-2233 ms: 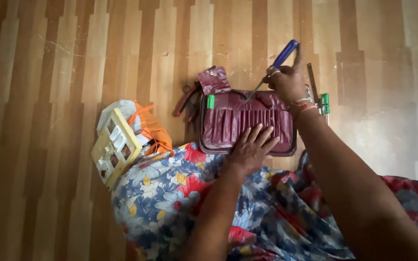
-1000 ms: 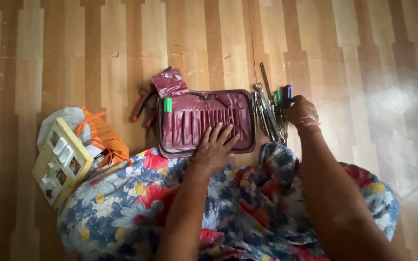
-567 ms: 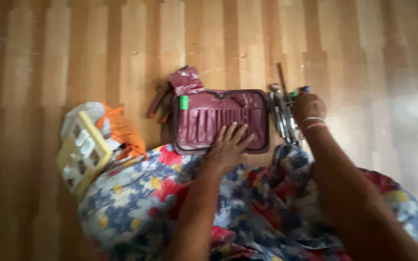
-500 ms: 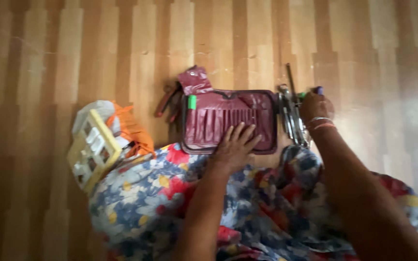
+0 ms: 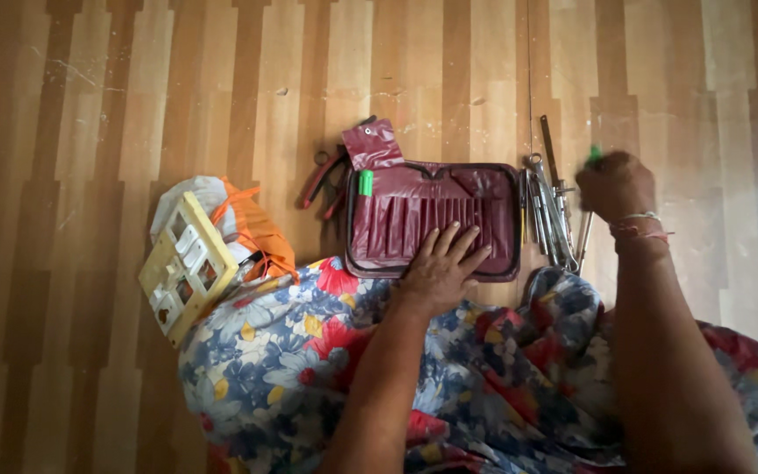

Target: The person sits on the floor and organizes various hand tools into a maroon roll-up tool kit. They place screwdrivers, pliers, scissors, and wrenches into the designated slots, then close the kit.

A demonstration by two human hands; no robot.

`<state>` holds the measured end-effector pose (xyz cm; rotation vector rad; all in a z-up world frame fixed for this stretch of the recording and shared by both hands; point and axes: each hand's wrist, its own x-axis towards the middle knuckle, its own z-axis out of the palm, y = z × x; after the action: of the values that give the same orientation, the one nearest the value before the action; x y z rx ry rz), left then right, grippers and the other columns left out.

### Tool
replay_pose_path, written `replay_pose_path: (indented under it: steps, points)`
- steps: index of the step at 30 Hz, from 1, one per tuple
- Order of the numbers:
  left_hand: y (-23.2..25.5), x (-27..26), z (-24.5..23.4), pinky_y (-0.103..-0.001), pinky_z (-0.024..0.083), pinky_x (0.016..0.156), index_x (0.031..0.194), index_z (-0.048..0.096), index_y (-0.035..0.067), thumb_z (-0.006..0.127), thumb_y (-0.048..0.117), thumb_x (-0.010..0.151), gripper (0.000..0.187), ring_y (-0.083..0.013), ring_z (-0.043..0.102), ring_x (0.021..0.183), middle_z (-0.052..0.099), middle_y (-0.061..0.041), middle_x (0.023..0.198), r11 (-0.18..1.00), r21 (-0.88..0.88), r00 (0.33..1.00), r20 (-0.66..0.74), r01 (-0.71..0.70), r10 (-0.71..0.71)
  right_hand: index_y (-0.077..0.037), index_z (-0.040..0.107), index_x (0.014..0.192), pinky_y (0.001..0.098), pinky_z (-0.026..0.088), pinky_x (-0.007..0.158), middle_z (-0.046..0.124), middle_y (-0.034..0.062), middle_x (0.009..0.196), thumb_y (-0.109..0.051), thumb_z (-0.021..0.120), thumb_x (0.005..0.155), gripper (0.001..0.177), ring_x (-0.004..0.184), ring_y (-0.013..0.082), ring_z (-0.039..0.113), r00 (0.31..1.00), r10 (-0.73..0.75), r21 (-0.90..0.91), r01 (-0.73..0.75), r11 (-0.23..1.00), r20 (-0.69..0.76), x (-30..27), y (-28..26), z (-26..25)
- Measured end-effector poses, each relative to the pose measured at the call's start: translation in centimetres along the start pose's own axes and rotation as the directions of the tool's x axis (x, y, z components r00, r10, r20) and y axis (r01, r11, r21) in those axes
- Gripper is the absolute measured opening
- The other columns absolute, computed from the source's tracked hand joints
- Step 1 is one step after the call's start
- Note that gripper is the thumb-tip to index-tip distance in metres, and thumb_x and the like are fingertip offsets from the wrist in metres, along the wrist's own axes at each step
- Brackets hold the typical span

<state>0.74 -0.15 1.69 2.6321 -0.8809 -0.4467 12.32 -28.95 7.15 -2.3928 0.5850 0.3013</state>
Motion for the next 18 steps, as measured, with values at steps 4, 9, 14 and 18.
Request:
replay_pose_path:
  steps: [4, 9, 14, 18]
  points:
    - [-0.1, 0.2, 0.0, -0.054, 0.012, 0.125, 0.156, 0.037, 0.024, 0.062, 0.043, 0.093, 0.071, -0.036, 0.016, 0.155, 0.023, -0.009, 0.168, 0.999, 0.026, 0.999, -0.025, -0.021, 0.022, 0.003, 0.048, 0.132, 0.0317, 0.061, 0.066, 0.067, 0.0219, 0.106, 0.002, 0.061, 0.095, 0.039, 0.081, 0.0225, 0.068, 0.969, -0.236, 0.578, 0.153, 0.802, 0.07, -0.7, -5.1, 5.0]
    - [-0.2, 0.4, -0.1, -0.052, 0.013, 0.123, 0.156, 0.037, 0.023, 0.059, 0.043, 0.089, 0.073, -0.0361, 0.019, 0.151, 0.027, -0.01, 0.164, 0.997, 0.064, 0.998, -0.051, -0.036, 0.04, -0.009, 0.033, 0.139, 0.0328, 0.061, 0.064, 0.069, 0.0208, 0.104, 0.0, 0.059, 0.094, 0.053, 0.081, 0.024, 0.071, 0.944, -0.324, 0.806, 0.142, 0.575, 0.064, -0.5, -12.3, 15.3]
    - [-0.4, 0.2, 0.2, -0.053, 0.012, 0.128, 0.143, 0.056, 0.023, 0.053, 0.04, 0.098, 0.049, -0.0362, 0.024, 0.155, 0.041, -0.008, 0.16, 0.999, 0.048, 0.998, 0.067, -0.013, 0.01, -0.011, 0.04, 0.141, 0.0376, 0.063, 0.069, 0.071, 0.0192, 0.101, -0.004, 0.071, 0.092, 0.058, 0.084, 0.0247, 0.075, 0.931, -0.365, 0.625, 0.282, 0.728, 0.005, -1.6, -16.4, 20.0]
    - [-0.7, 0.5, 1.3, -0.055, 0.01, 0.127, 0.142, 0.058, 0.018, 0.048, 0.044, 0.098, 0.051, -0.0375, 0.026, 0.152, 0.045, -0.009, 0.155, 0.997, 0.077, 0.999, 0.04, -0.028, 0.025, -0.013, 0.048, 0.139, 0.0378, 0.064, 0.074, 0.074, 0.0164, 0.107, -0.007, 0.072, 0.091, 0.054, 0.093, 0.0246, 0.075, 0.939, -0.32, 0.363, 0.257, 0.896, 0.126, -2.2, -16.6, 20.6]
